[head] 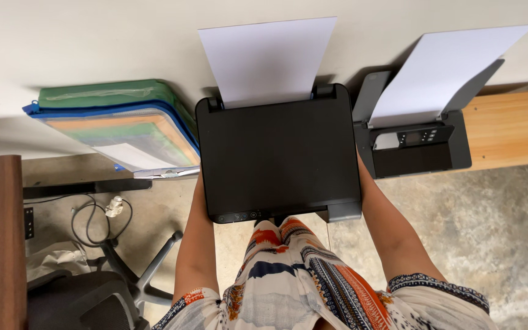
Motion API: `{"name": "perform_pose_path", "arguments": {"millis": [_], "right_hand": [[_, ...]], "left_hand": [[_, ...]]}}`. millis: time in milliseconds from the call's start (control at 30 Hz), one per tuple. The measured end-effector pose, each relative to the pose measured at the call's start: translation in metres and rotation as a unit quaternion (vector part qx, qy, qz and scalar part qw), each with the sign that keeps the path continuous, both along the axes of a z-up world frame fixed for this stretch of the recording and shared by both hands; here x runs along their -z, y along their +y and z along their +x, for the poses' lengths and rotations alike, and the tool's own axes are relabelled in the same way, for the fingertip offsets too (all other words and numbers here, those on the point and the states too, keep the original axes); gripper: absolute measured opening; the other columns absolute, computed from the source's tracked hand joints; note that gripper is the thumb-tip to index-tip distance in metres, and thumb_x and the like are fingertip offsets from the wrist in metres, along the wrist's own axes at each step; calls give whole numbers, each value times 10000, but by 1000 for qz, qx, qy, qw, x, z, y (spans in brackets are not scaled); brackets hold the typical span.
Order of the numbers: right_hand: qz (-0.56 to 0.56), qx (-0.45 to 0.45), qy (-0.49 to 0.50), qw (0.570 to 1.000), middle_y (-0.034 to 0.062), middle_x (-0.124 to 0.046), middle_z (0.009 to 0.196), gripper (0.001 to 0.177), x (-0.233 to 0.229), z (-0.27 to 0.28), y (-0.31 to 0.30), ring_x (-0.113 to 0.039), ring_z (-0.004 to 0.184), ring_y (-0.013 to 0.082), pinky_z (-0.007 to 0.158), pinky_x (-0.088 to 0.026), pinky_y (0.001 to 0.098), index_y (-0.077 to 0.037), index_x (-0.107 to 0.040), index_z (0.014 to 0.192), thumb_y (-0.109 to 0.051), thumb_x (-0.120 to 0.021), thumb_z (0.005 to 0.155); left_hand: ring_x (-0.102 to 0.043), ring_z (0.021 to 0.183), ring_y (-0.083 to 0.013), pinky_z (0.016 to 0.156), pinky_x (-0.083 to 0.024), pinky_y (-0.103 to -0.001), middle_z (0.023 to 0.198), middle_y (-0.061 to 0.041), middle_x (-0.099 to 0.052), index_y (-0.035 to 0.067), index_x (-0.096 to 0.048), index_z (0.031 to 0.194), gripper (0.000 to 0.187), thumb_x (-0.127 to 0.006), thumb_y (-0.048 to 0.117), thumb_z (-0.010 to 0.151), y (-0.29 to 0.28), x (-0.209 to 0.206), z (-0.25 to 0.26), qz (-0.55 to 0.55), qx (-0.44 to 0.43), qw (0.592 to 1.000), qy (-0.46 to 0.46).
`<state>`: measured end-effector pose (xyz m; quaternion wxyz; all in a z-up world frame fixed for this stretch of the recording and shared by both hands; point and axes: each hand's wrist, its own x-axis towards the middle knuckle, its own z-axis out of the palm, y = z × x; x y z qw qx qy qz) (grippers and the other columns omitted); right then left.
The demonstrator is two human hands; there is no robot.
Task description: The person opens the printer's top cover and works inside the cartridge bay, manipulating the ink cartridge assembly. They then close the cover, load a sheet of paper into the printer, carry the printer across the room, and place it on a wooden shelf next to another printer.
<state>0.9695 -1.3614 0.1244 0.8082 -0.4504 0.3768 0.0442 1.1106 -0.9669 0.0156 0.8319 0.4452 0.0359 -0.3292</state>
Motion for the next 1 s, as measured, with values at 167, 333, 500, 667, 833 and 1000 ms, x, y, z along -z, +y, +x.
{"name": "perform_pose_path", "arguments": {"millis": [167,333,500,667,833,1000], "right_hand": [[2,5,19,1000,97,-450,1548,777,10,1,-4,-453,1381,263,1075,-397,342,-139,-392,1561,-639,-450,968],[1,12,27,1000,96,-444,1555,779,15,1,-8,-447,1387,263,1082,-391,341,-143,-387,1563,-640,-448,967],[3,10,36,999,95,-439,1562,781,18,1,-10,-442,1394,264,1089,-386,340,-146,-382,1566,-641,-446,965],[1,6,41,999,95,-434,1569,783,16,0,-12,-436,1401,265,1095,-380,338,-150,-378,1569,-642,-443,964],[-4,-1,38,999,94,-429,1576,785,11,1,-7,-431,1408,265,1102,-374,337,-153,-373,1571,-643,-441,963],[-41,7,47,998,93,-424,1583,787,-15,-15,0,-425,1415,266,1108,-369,336,-156,-368,1574,-645,-438,961]], "left_hand": [[-557,1260,-207,985,-487,-339,1436,-112,-567,55,-465,1523,659,-469,489,1027,-4,1,11,-6,-1,1000,-4],[-549,1276,-209,1001,-476,-344,1451,-110,-560,61,-463,1528,669,-458,505,1027,-6,-1,15,-14,1,1000,-5],[-541,1292,-211,1017,-465,-349,1466,-108,-553,67,-461,1532,680,-447,521,1027,-6,0,16,-13,3,1000,2],[-533,1308,-214,1034,-454,-353,1482,-106,-547,73,-459,1537,690,-436,537,1026,-5,6,16,-7,15,1000,24],[-525,1324,-216,1050,-443,-358,1497,-104,-540,79,-456,1541,701,-425,553,1026,7,16,11,7,32,997,69],[-517,1341,-219,1066,-432,-363,1512,-102,-533,85,-454,1546,712,-414,569,1026,33,5,1,62,-8,990,127]]}}
